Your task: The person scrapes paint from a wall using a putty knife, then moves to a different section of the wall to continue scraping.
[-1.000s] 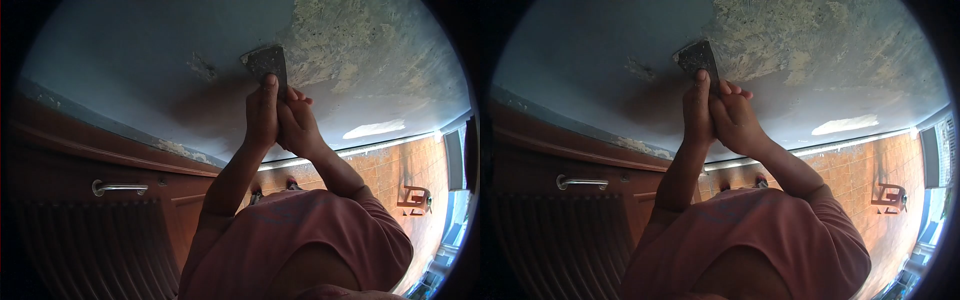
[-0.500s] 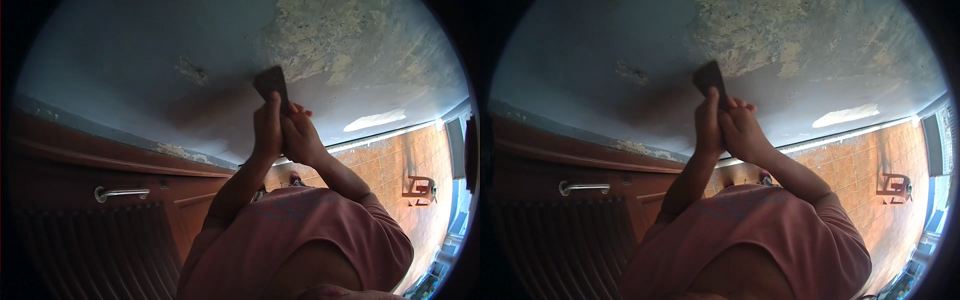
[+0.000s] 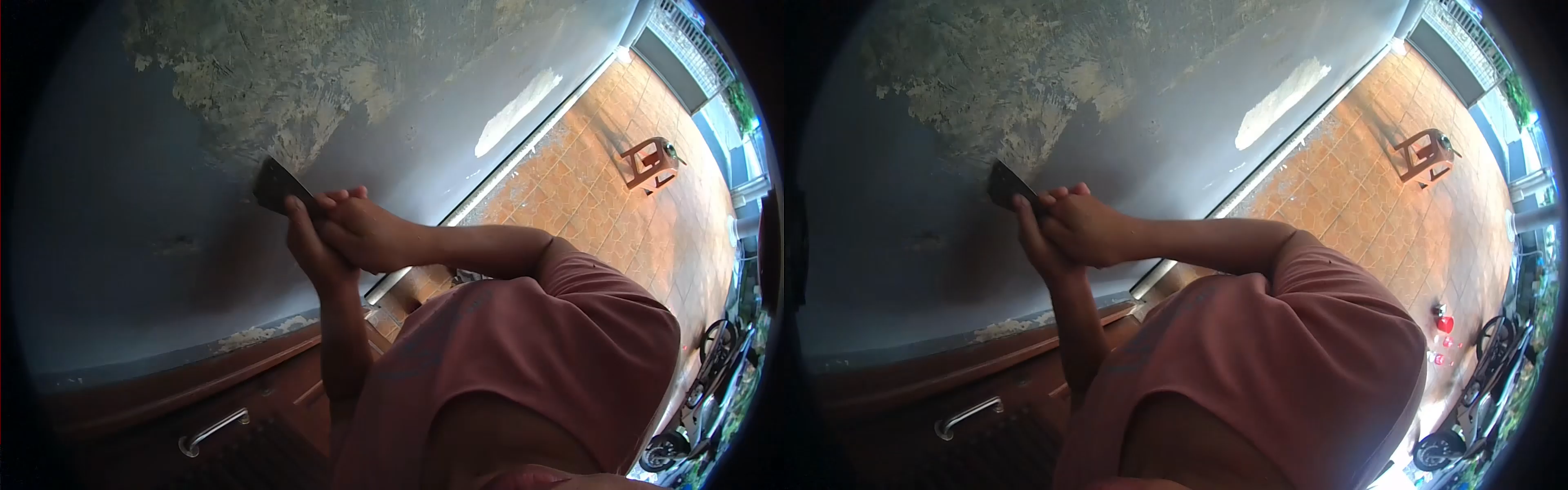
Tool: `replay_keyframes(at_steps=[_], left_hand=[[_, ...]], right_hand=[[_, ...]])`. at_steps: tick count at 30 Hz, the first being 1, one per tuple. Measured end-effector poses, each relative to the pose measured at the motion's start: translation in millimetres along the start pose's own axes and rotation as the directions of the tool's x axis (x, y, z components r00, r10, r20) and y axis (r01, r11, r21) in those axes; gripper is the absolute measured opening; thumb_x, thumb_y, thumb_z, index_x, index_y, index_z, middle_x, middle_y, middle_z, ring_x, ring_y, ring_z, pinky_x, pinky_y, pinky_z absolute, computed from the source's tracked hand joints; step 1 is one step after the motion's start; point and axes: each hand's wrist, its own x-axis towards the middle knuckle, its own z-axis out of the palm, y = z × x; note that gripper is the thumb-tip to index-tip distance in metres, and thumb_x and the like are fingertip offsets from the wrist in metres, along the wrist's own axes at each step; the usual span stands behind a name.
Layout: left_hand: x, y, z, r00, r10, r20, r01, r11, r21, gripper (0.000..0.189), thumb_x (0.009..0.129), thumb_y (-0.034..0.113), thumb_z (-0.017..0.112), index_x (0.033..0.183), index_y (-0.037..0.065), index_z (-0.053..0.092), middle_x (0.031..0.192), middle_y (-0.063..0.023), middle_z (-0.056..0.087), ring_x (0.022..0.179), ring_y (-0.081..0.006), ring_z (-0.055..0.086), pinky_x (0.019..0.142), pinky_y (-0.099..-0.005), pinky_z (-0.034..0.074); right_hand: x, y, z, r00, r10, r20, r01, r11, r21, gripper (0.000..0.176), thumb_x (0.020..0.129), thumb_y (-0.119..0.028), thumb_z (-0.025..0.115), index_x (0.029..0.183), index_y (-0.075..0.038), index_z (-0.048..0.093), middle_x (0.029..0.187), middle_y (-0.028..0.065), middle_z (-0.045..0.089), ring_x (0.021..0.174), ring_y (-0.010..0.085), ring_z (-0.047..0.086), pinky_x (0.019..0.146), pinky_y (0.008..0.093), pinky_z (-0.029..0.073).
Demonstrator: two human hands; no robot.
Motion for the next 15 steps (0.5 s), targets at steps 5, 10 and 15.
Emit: replay_keyframes(at_steps=[5, 10, 15], left_hand=[[15.1, 27.1, 7.3, 0.989, 0.090, -0.117, -0.083, 0.994, 0.066, 0.051, 0.096, 0.047, 0.039, 0.079, 0.001, 0.052, 0.079, -0.0134, 0.058, 0.081, -0.0337, 0.063, 0.080, -0.0439, 0.051], [4.0, 32.7, -3.8, 1.000, 0.023, -0.017, -0.023, 0.999, 0.026, 0.049, 0.097, 0.044, 0.037, 0.079, 0.000, 0.053, 0.081, -0.0138, 0.060, 0.084, -0.0337, 0.062, 0.083, -0.0446, 0.049], [-1.8, 9.8, -7.4, 0.999, -0.054, -0.002, 0.054, 0.998, -0.016, 0.043, 0.097, 0.040, 0.040, 0.080, 0.004, 0.056, 0.080, -0.0110, 0.062, 0.084, -0.0319, 0.062, 0.083, -0.0446, 0.049]], right_hand=[[25.8, 1.2, 14.9, 0.972, -0.198, -0.127, 0.190, 0.979, -0.076, 0.025, 0.092, -0.018, 0.041, 0.087, 0.003, 0.054, 0.069, 0.0126, 0.057, 0.070, 0.0256, 0.061, 0.063, 0.0355, 0.048], [13.6, -27.4, -0.4, 0.977, 0.056, 0.205, -0.088, 0.985, 0.149, 0.026, 0.094, -0.018, 0.038, 0.089, 0.003, 0.053, 0.065, 0.0100, 0.056, 0.051, 0.0178, 0.058, 0.046, 0.0285, 0.047], [-0.7, -10.8, 6.4, 0.984, 0.132, 0.119, -0.151, 0.974, 0.168, 0.029, 0.094, -0.018, 0.036, 0.085, 0.002, 0.055, 0.062, 0.0080, 0.054, 0.045, 0.0140, 0.056, 0.037, 0.0246, 0.044]])
